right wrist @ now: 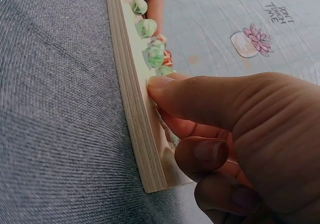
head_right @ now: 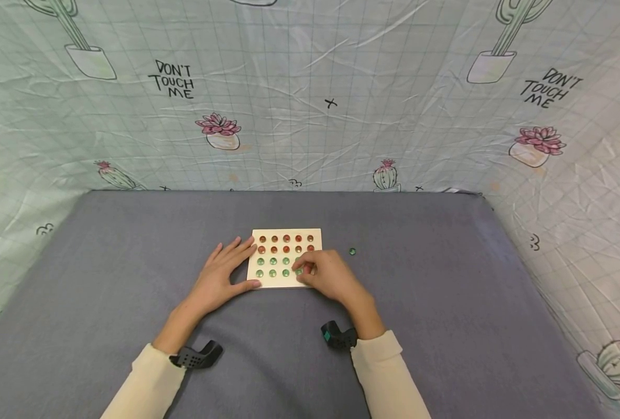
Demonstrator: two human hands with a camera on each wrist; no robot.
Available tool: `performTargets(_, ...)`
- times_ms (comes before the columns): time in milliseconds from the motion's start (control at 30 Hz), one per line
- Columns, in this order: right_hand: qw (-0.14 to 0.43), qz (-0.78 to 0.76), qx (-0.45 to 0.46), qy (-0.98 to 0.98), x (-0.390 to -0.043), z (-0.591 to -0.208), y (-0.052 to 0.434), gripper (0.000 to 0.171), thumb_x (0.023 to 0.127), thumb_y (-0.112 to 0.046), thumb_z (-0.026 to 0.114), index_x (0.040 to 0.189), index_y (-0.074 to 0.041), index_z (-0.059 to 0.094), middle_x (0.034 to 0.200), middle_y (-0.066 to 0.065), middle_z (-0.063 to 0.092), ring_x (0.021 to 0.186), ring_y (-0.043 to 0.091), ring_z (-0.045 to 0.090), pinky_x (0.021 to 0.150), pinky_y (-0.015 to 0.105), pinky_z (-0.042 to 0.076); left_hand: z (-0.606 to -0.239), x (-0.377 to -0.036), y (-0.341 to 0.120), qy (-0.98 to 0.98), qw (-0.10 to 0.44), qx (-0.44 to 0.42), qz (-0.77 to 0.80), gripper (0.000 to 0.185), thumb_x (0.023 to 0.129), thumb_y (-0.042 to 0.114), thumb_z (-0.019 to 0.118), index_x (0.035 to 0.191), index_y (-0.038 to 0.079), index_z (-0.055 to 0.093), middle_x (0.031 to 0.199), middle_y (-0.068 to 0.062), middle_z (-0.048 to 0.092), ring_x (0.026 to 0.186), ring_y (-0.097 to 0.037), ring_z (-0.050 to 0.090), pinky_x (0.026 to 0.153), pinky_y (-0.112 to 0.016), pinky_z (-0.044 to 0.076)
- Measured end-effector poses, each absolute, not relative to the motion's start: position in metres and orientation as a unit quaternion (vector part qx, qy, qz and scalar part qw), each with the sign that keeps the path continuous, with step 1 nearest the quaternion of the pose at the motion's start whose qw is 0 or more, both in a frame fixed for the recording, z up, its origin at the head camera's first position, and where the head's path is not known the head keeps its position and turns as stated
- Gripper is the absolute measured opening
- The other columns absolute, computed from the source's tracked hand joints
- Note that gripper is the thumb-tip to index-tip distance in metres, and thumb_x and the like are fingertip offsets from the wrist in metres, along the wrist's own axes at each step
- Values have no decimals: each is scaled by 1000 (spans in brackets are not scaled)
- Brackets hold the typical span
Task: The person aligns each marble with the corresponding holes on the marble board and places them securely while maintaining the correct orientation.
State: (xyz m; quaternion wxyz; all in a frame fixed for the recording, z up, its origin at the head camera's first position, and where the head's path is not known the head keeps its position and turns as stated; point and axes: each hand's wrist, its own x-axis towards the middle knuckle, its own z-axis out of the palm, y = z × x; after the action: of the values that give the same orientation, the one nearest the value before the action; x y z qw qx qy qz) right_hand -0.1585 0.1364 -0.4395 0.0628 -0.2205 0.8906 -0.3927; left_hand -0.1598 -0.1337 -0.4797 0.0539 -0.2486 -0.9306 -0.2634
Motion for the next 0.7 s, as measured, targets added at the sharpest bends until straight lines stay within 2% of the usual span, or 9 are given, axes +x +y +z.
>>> performTargets(333, 50, -399, -219, 889, -158, -435, 143, 10, 82, -8, 76, 91, -10, 74, 71, -6, 59, 58, 11, 52, 53, 25, 46, -478, -159, -134, -931, 53, -248, -263, 81, 81, 52, 70, 147, 14, 41, 153, 0, 33, 142, -26, 23, 116, -48, 6)
performTargets(600, 30, -398, -197, 896, -161, -432, 157, 10, 84, -10, 75, 94, -10, 73, 70, -6, 58, 56, 11, 47, 50, 24, 40, -478, -159, -134, -930, 51, -250, -264, 81, 82, 51, 71, 147, 14, 41, 153, -1, 33, 142, -26, 23, 116, -49, 6)
performTargets(700, 21, -398, -191, 897, -161, -432, 163, 10, 85, -10, 73, 96, -9, 74, 71, -6, 59, 56, 11, 48, 51, 25, 41, -478, -159, -134, -930, 52, -251, -265, 81, 82, 51, 71, 147, 14, 41, 153, -1, 33, 142, -27, 23, 116, -49, 6)
